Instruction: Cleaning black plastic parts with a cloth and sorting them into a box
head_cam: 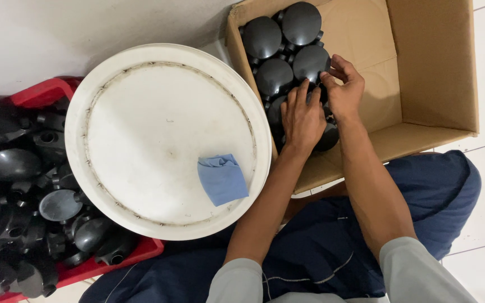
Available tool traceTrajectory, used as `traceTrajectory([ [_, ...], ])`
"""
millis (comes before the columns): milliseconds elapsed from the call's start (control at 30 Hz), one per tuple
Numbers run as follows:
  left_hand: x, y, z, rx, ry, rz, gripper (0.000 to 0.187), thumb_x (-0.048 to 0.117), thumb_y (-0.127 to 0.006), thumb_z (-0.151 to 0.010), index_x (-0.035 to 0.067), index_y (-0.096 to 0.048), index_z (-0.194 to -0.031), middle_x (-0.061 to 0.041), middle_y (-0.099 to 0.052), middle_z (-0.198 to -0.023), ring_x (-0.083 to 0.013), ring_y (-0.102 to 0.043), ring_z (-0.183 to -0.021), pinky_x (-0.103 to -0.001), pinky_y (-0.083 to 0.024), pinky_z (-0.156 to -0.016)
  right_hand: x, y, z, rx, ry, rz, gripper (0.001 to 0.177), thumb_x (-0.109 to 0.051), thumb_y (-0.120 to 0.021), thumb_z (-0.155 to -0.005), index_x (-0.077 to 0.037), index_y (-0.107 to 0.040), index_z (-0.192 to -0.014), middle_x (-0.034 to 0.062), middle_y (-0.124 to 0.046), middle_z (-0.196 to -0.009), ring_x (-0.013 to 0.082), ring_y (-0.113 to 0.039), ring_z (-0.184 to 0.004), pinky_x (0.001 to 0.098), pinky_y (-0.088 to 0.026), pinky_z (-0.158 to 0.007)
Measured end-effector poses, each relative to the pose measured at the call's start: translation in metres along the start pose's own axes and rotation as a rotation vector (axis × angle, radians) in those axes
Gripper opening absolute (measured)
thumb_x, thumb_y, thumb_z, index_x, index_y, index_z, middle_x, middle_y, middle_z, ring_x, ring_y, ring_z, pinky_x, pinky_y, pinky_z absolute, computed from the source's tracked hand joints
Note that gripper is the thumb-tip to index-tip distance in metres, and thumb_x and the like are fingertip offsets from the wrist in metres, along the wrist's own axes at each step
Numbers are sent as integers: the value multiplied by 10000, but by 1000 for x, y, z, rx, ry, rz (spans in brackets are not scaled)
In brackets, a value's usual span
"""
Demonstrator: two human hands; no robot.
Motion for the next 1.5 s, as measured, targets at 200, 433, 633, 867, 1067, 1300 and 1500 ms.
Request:
traceTrajectory([
  [200,0,3,0,-88,70,-33,408,125,-714,-786,113,-652,-1189,-109,-557,-1367,-323,-534,-1204,-516,-456,-820,-16,-4,2,-23,-74,17,381,5,-703,-841,-31,-622,-1212,129,-680,-1164,211,-692,-992,278,-584,-888],
  [433,2,22,-8,-80,98,107,396,115,-671,-809,98,-652,-1205,-119,-545,-1377,-345,-525,-1216,-539,-473,-874,-34,1,6,13,-131,81,414,-85,-684,-838,-60,-610,-1244,156,-681,-1192,219,-700,-1035,294,-570,-915],
  [633,13,48,-21,-79,36,145,674,191,-798,-758,83,-517,-1361,-170,-507,-1420,-374,-526,-1243,-478,-466,-1022,-76,14,20,89,-40,125,370,-114,-687,-853,-73,-635,-1217,124,-692,-1184,210,-694,-1002,318,-558,-879],
  [867,47,104,-42,-137,-5,79,874,108,-741,-764,135,-288,-1510,-215,-349,-1556,-415,-400,-1422,-556,-494,-911,-186,22,42,-57,263,260,431,-33,-685,-873,-74,-601,-1294,136,-591,-1301,260,-592,-1179,361,-579,-832],
  [1067,65,165,-48,26,-130,1,821,79,-665,-858,158,-221,-1544,-208,-331,-1582,-409,-396,-1467,-526,-552,-902,-274,19,62,-120,605,382,483,20,-653,-846,-24,-594,-1323,180,-605,-1299,330,-574,-1161,406,-559,-807],
  [1300,32,286,-33,276,-91,-100,827,201,-561,-850,193,-189,-1589,-96,-355,-1628,-288,-436,-1498,-419,-552,-997,-371,-51,106,-292,924,354,506,7,-624,-883,1,-539,-1382,212,-568,-1383,377,-518,-1268,473,-424,-1061],
  [1500,-35,376,19,413,-2,-195,779,107,-529,-873,168,-200,-1577,-133,-355,-1613,-337,-406,-1501,-461,-485,-1142,-401,-141,163,-500,1147,243,629,60,-671,-798,21,-480,-1396,204,-555,-1393,391,-539,-1257,463,-394,-1073],
])
Point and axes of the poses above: each hand's wrist, its own z-axis away from the middle knuckle, its own y-axis out of the back of the hand, x = y × z, the point moved 1 cm from there along -z, towards the middle knuckle
